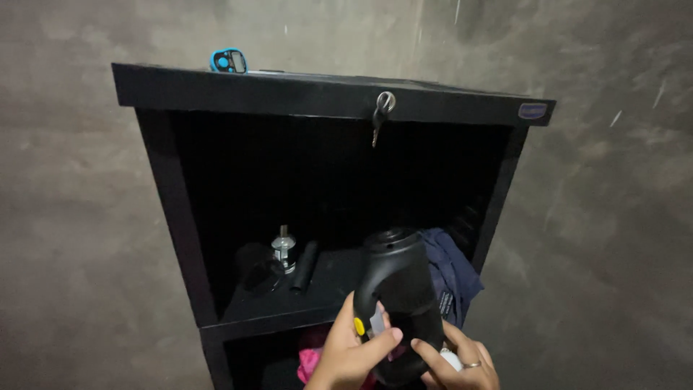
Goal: Wiping a filter and assembling a small handheld vacuum cleaner.
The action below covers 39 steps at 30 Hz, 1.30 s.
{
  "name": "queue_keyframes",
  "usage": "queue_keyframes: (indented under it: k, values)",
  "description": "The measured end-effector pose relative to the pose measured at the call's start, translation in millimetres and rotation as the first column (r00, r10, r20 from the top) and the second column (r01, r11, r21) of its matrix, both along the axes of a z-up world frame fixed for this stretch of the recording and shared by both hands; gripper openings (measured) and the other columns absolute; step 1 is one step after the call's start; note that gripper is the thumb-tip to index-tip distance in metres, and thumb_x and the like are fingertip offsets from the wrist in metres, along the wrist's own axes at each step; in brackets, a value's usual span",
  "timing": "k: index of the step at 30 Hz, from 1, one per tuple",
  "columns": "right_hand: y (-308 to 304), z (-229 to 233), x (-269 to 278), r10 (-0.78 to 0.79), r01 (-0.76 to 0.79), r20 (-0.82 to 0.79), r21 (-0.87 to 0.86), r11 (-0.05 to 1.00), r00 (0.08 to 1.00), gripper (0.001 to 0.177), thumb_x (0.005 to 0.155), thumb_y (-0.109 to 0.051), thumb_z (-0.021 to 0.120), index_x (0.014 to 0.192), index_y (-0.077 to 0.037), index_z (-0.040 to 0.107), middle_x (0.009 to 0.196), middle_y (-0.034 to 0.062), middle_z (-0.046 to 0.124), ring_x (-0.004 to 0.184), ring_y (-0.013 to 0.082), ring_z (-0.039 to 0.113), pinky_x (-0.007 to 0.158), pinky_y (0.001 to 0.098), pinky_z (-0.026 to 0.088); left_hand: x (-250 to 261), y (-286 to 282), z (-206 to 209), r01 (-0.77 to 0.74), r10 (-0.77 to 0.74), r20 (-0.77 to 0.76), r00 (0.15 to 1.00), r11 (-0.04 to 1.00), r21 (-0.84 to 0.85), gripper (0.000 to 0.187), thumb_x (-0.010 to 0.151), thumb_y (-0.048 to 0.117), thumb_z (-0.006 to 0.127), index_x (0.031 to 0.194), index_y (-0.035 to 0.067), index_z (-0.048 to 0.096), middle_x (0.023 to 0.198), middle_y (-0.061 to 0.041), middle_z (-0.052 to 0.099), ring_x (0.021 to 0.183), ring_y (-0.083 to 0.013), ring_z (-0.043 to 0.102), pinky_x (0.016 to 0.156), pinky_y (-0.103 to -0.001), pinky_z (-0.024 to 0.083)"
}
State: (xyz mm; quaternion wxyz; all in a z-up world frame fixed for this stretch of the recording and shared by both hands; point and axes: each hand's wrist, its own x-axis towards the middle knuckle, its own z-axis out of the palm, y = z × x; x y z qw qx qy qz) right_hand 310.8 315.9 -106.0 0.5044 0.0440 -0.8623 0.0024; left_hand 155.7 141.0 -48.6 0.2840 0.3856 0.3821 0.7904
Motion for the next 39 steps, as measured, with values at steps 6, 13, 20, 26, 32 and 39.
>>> queue_keyframes:
  k: [6,13,20,26,32,39]
  values:
    - [1.0,-11.9,-6.1,-0.060,0.057,-0.065,-0.050,0.997,0.996,0.031,0.077,-0.037,0.077,0.107,-0.033,0.078,0.123,0.0146,0.067,0.097,0.0232,0.074,0.084,0.0369,0.060,3.5,-17.3,13.9,0.076,-0.073,0.048,0.996,0.995,-0.067,0.053,0.076,-0.003,0.077,0.124,0.006,0.055,0.098,-0.001,0.064,0.097,-0.0116,0.064,0.083,-0.031,0.060]
    - [-26.9,-3.6,-8.7,-0.189,0.180,-0.085,-0.099,0.979,0.978,0.037,0.068,-0.032,0.078,0.105,-0.036,0.078,0.116,0.0063,0.070,0.082,0.0156,0.072,0.076,0.0343,0.059,-1.4,-23.9,20.2,0.182,-0.176,0.170,0.970,0.983,-0.020,0.038,0.096,0.028,0.057,0.121,0.000,0.058,0.093,-0.016,0.071,0.081,-0.0214,0.069,0.074,-0.035,0.056]
    - [-33.6,14.5,-10.7,-0.155,0.154,-0.020,-0.061,0.986,0.988,0.045,0.062,-0.031,0.078,0.107,-0.030,0.078,0.118,0.0116,0.070,0.083,0.0188,0.071,0.078,0.0376,0.056,2.2,-30.0,40.8,0.143,-0.143,0.132,0.981,0.990,0.005,0.039,0.095,0.030,0.046,0.124,0.004,0.052,0.092,-0.019,0.076,0.069,-0.0189,0.066,0.067,-0.034,0.054]
    - [-6.5,7.2,-20.3,-0.060,0.060,0.024,-0.014,0.998,0.998,0.046,0.074,-0.035,0.082,0.118,-0.022,0.078,0.114,0.0111,0.072,0.088,0.0186,0.075,0.077,0.0355,0.056,0.6,-26.7,29.1,-0.059,0.059,0.110,0.992,0.998,-0.001,0.045,0.077,0.003,0.061,0.122,0.005,0.059,0.079,-0.010,0.068,0.060,-0.0154,0.059,0.059,-0.031,0.049]
    - [77.4,-37.2,-10.6,0.158,-0.261,-0.208,-0.729,0.633,0.965,0.037,0.083,-0.014,0.069,0.113,0.004,0.059,0.102,0.0189,0.068,0.090,0.0313,0.069,0.080,0.0379,0.058,-2.3,-40.7,23.8,-0.379,0.361,-0.326,0.873,0.925,0.010,0.040,0.072,0.004,0.080,0.107,0.003,0.060,0.079,-0.003,0.068,0.073,-0.0102,0.066,0.069,-0.026,0.055]
    - [-17.0,105.5,22.6,0.120,-0.470,-0.583,-0.745,-0.473,0.803,0.039,0.099,-0.026,0.050,0.131,-0.006,0.056,0.112,0.0186,0.064,0.099,0.0337,0.063,0.081,0.0522,0.054,5.7,-53.9,41.0,-0.593,0.513,-0.380,0.770,0.795,-0.127,0.043,0.060,0.010,0.081,0.101,0.011,0.070,0.066,-0.001,0.070,0.062,-0.0101,0.068,0.062,-0.026,0.055]
